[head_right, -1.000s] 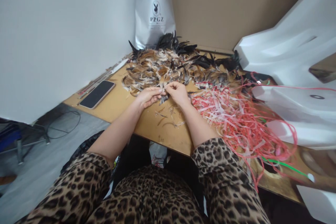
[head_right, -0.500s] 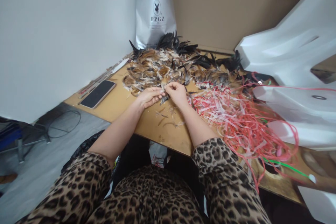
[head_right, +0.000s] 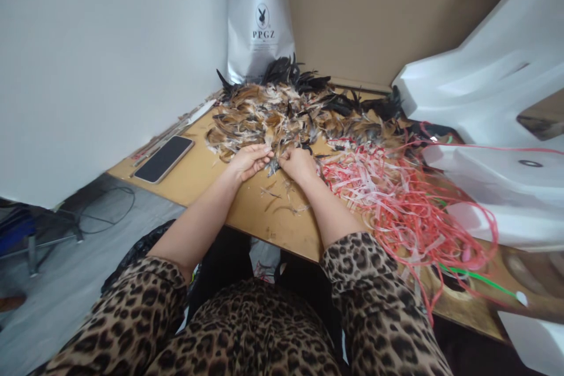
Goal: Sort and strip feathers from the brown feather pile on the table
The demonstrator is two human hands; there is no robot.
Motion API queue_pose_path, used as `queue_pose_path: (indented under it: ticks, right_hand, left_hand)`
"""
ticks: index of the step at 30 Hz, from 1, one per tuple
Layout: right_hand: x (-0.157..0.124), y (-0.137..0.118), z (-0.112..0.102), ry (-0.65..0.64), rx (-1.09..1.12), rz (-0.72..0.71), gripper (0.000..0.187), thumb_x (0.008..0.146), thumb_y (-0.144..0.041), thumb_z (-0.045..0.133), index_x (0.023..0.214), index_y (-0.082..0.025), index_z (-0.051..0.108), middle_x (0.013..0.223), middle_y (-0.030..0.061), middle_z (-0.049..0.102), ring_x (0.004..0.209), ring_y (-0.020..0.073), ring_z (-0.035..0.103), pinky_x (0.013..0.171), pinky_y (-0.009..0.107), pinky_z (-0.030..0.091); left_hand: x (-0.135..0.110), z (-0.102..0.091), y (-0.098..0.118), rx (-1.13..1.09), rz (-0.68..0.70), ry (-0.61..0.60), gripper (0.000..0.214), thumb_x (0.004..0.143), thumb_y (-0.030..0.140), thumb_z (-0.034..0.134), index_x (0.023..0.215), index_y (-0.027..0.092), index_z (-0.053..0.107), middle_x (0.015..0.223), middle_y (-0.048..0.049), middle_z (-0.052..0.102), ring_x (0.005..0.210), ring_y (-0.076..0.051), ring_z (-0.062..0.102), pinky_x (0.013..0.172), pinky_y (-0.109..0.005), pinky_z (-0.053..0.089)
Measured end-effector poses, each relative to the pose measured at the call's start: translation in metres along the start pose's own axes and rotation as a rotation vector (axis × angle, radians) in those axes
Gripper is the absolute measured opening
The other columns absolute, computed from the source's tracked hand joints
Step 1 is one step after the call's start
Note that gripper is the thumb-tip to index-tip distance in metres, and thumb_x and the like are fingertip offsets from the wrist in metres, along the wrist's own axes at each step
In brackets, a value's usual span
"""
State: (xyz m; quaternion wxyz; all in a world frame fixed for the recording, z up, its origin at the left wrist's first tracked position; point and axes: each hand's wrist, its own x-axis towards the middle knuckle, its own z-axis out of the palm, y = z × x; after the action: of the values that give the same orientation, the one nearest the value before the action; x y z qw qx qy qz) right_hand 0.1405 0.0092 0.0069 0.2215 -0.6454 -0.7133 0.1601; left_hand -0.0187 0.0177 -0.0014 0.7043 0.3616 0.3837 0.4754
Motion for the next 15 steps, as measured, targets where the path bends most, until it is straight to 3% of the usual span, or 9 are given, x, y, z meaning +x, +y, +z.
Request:
queue_pose_path:
  ticks: [5, 15]
  right_hand:
    - [0.003, 0.002, 0.002, -0.032, 0.023, 0.003, 0.017, 0.065, -0.028, 0.053, 0.061, -0.017, 0.066, 0.056, 0.0008, 0.058, 0.054, 0.0114, 0.048, 0.053, 0.023, 0.031]
    - [0.007, 0.010, -0.003, -0.078, 0.915, 0.223, 0.022, 0.055, -0.032, 0.067, 0.067, -0.014, 0.061, 0.049, -0.0038, 0.051, 0.040, 0.0048, 0.035, 0.038, 0.019, 0.022]
  left_hand:
    - [0.000, 0.000, 0.000, 0.002, -0.001, 0.001, 0.014, 0.070, 0.015, 0.068, 0.079, 0.008, 0.060, 0.067, -0.0035, 0.065, 0.049, -0.004, 0.056, 0.043, -0.012, 0.039]
    - [-0.001, 0.000, 0.001, 0.005, -0.038, -0.015, 0.008, 0.072, 0.013, 0.065, 0.079, 0.008, 0.062, 0.073, -0.0064, 0.068, 0.053, -0.006, 0.060, 0.044, -0.013, 0.041]
